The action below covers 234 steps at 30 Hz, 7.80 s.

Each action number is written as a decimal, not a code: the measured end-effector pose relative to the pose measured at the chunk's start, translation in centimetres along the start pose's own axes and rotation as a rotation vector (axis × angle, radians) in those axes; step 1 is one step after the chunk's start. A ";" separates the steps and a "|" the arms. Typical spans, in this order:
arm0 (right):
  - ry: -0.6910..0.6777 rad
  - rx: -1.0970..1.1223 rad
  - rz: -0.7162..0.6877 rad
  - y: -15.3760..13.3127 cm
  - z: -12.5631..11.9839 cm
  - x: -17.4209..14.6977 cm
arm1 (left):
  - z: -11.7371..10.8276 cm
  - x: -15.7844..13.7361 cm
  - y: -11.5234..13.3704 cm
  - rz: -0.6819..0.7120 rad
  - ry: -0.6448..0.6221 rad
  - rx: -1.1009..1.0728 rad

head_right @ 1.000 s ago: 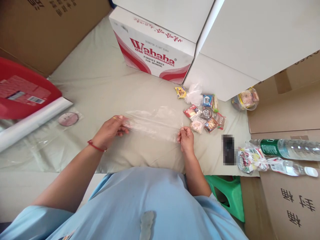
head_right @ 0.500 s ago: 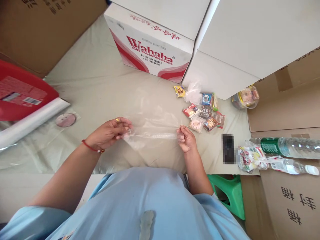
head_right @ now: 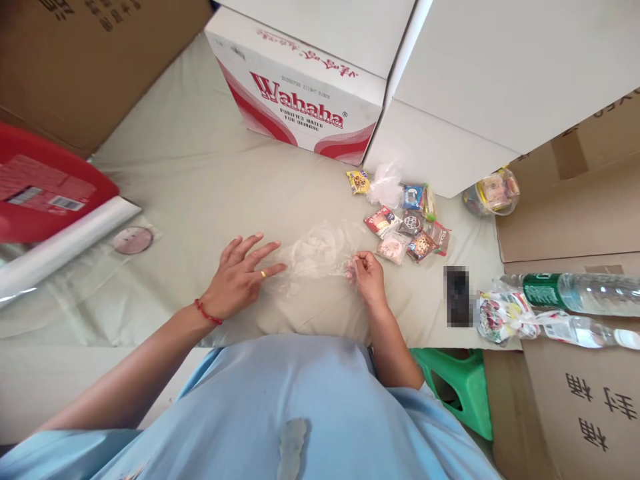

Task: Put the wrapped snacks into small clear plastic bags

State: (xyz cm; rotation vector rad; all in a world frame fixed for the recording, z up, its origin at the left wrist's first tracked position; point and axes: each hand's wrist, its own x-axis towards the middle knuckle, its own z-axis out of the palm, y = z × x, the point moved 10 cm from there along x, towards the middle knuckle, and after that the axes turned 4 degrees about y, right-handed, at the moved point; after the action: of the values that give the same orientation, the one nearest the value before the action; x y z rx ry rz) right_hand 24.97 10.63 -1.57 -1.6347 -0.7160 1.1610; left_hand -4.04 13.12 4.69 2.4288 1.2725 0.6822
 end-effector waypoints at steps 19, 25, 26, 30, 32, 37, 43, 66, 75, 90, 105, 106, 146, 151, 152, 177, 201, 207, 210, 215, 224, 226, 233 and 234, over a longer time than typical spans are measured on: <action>-0.024 -0.070 -0.072 -0.3 -1.6 -0.7 | 2.3 0.8 -2.4 -0.309 -0.002 0.012; 0.001 -0.119 -0.075 0.0 -1.4 -0.5 | 0.8 0.7 -6.6 -0.629 0.170 -0.093; 0.003 -0.132 -0.079 0.0 -1.4 -0.5 | 0.8 0.7 -7.4 -0.692 0.170 -0.102; 0.008 -0.170 -0.099 -0.2 -1.3 -0.4 | -0.8 0.7 -8.5 -0.747 0.320 -0.019; 0.008 -0.178 -0.102 -0.2 -1.4 -0.4 | -1.8 0.7 -7.4 -0.621 0.425 0.055; 0.007 -0.201 -0.109 -0.1 -1.4 -0.2 | 1.8 1.5 -2.7 -0.175 0.140 0.007; 0.019 -0.185 -0.076 0.2 -1.4 0.1 | 3.0 2.5 -2.2 -0.106 -0.004 -0.060; 0.082 -0.590 -0.594 -8.7 1.8 -4.4 | 0.8 1.8 -6.1 -0.287 0.094 -0.098; -0.859 -0.556 -0.015 1.1 15.4 -7.8 | 1.1 1.8 -6.2 -0.237 0.093 -0.032; -0.967 -1.380 -0.721 -0.2 19.1 -13.1 | 0.6 1.6 -7.2 -0.348 0.089 -0.037; -1.008 -1.337 -0.746 0.5 19.1 -13.4 | 1.8 3.4 -2.9 -0.296 -0.028 0.214; -1.045 -1.295 -0.723 0.4 18.8 -13.6 | 2.0 3.4 -3.8 -0.326 -0.040 0.233; -0.286 -0.843 -0.521 -14.5 11.1 8.2 | 3.5 3.4 -5.3 -0.345 -0.133 0.220; -0.733 -0.818 -0.243 -6.6 14.8 2.3 | 3.4 3.4 -5.2 -0.341 -0.126 0.217; -0.691 -0.914 -0.277 -6.1 14.7 1.8 | 3.4 3.4 -5.2 -0.339 -0.125 0.221; -0.503 -1.284 -0.606 -6.4 16.1 -1.4 | 3.5 3.2 -5.2 -0.337 -0.119 0.225; -0.469 -0.784 -0.832 -4.3 4.5 -7.1 | -1.0 -2.4 -5.8 -0.157 -0.083 -0.282; -0.345 -0.971 -0.680 -8.4 6.5 1.3 | -2.4 5.5 -10.3 -0.349 0.088 -0.222; -0.261 -1.256 -0.555 -8.4 7.0 4.7 | -5.5 6.3 -11.3 -0.447 0.382 -0.117; -0.138 -1.368 -0.666 -11.4 8.2 5.9 | -9.9 1.3 -5.8 -0.403 0.785 0.133; -0.277 -1.333 -0.607 -9.9 15.7 9.1 | 3.3 2.8 5.6 0.014 0.121 0.106; -0.284 -1.321 -0.506 -9.5 16.0 10.0 | 4.7 3.1 5.2 -0.002 0.055 0.118; -0.455 -1.207 -0.641 -11.7 15.8 6.1 | 5.2 2.8 4.7 0.016 0.013 0.117; -0.465 -1.179 -0.753 -12.6 15.7 4.4 | 5.2 2.8 4.7 0.019 0.017 0.108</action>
State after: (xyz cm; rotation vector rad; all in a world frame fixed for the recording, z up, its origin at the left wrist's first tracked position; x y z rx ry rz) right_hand 12.89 24.68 7.41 -1.6435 -2.3881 0.5048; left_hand 3.32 12.54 3.35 2.5287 1.3268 0.6565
